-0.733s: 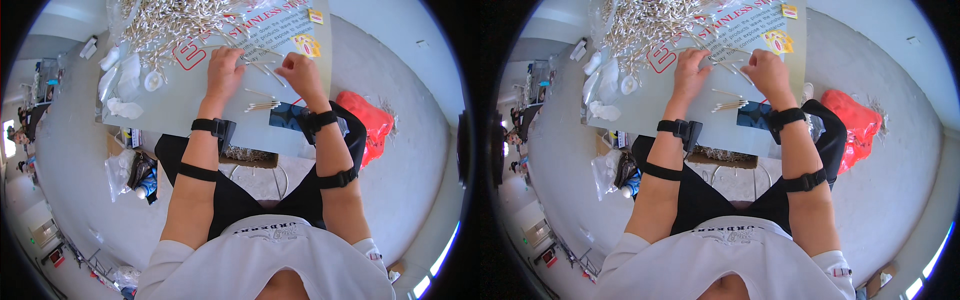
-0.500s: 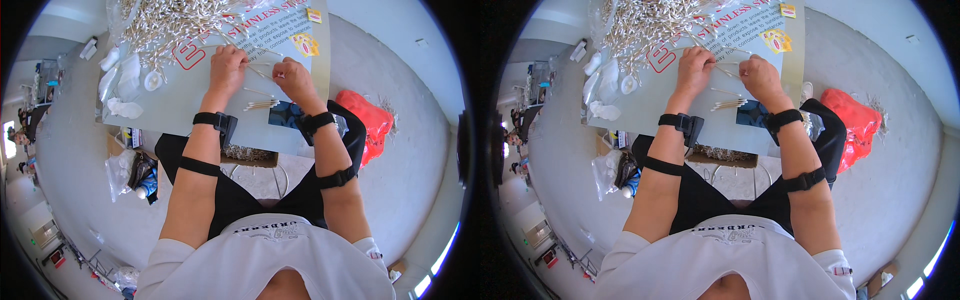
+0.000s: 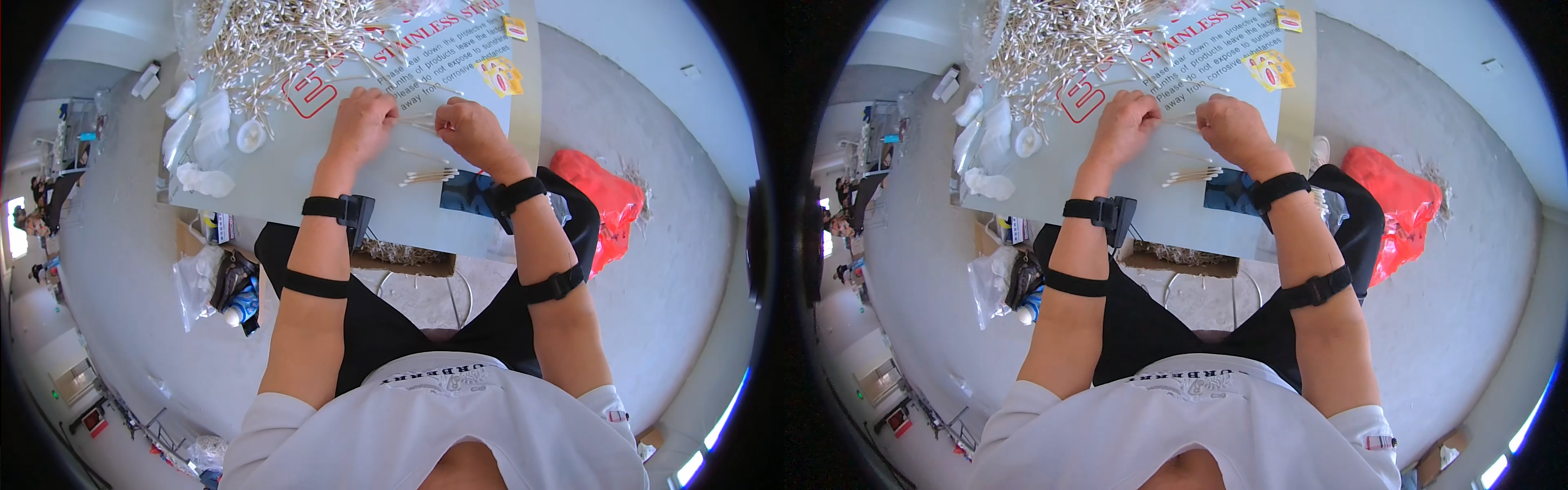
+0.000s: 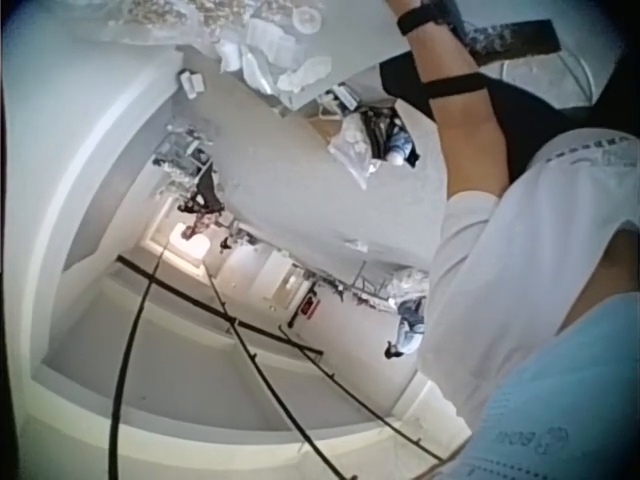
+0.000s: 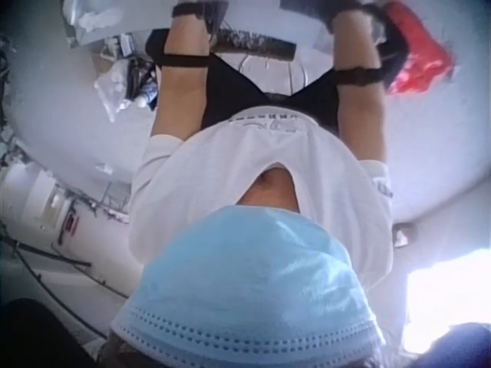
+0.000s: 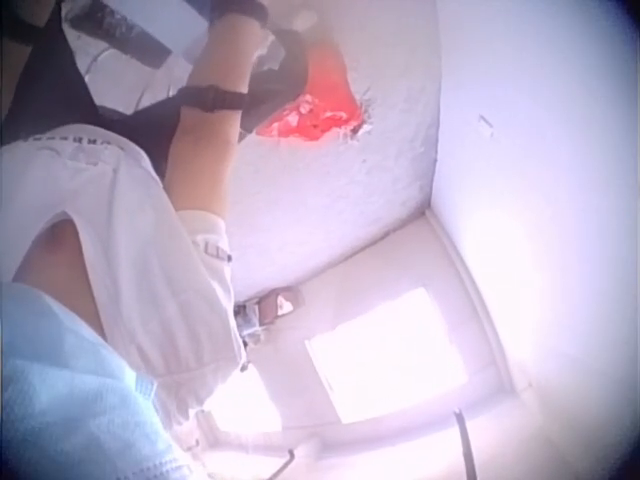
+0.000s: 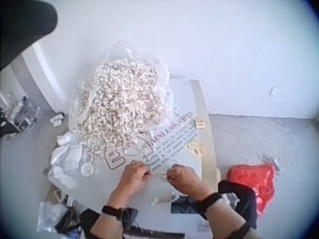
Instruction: Gathering and packaging a bundle of cotton swabs into a small plastic bag.
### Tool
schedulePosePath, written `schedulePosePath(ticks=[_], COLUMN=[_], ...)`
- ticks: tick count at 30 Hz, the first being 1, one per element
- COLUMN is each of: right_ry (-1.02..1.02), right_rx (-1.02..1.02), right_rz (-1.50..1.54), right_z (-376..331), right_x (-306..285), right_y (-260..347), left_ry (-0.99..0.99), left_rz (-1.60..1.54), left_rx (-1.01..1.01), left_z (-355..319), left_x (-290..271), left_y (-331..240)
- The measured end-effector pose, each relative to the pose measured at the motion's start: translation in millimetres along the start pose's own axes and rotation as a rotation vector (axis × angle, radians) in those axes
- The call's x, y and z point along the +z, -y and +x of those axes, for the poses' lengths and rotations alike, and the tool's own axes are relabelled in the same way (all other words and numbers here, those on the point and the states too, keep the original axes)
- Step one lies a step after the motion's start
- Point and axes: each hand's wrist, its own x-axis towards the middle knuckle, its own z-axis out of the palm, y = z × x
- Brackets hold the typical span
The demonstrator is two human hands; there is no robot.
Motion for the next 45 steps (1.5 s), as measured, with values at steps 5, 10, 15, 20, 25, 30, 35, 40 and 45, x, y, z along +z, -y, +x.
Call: schedulePosePath(ticks=[5, 10, 15, 20, 25, 30, 35, 40, 45], right_ry=[-0.261, -0.298, -0.209, -0.180, -0.228, -0.166, -0.267, -0.067, 0.054], right_rx=[0.044, 0.234, 0.192, 0.190, 0.174, 0.121, 0.095, 0.017, 0.127], right_rz=[0.110, 0.036, -0.092, -0.237, -0.039, -0.123, 0.068, 0.002, 0.123], right_z=[25, 68, 86, 90, 67, 37, 27, 25, 49], right_x=[6, 8, 24, 38, 5, -12, -1, 4, 0], right_y=[10, 13, 30, 30, 9, -24, -15, -2, 8], left_ry=[-0.192, -0.264, -0.247, -0.241, -0.301, -0.280, -0.245, -0.126, -0.110], left_rz=[-0.200, 0.185, 0.260, 0.231, 0.217, 0.211, 0.137, -0.106, -0.019], left_rx=[-0.210, -0.191, -0.339, -0.292, -0.286, -0.321, -0.217, -0.114, -0.060], left_z=[13, 32, 29, 31, 23, 23, 21, 32, 39], left_x=[3, 4, -3, 2, -2, -3, -4, -3, -4], left_y=[13, 27, 48, 51, 57, 56, 52, 46, 49])
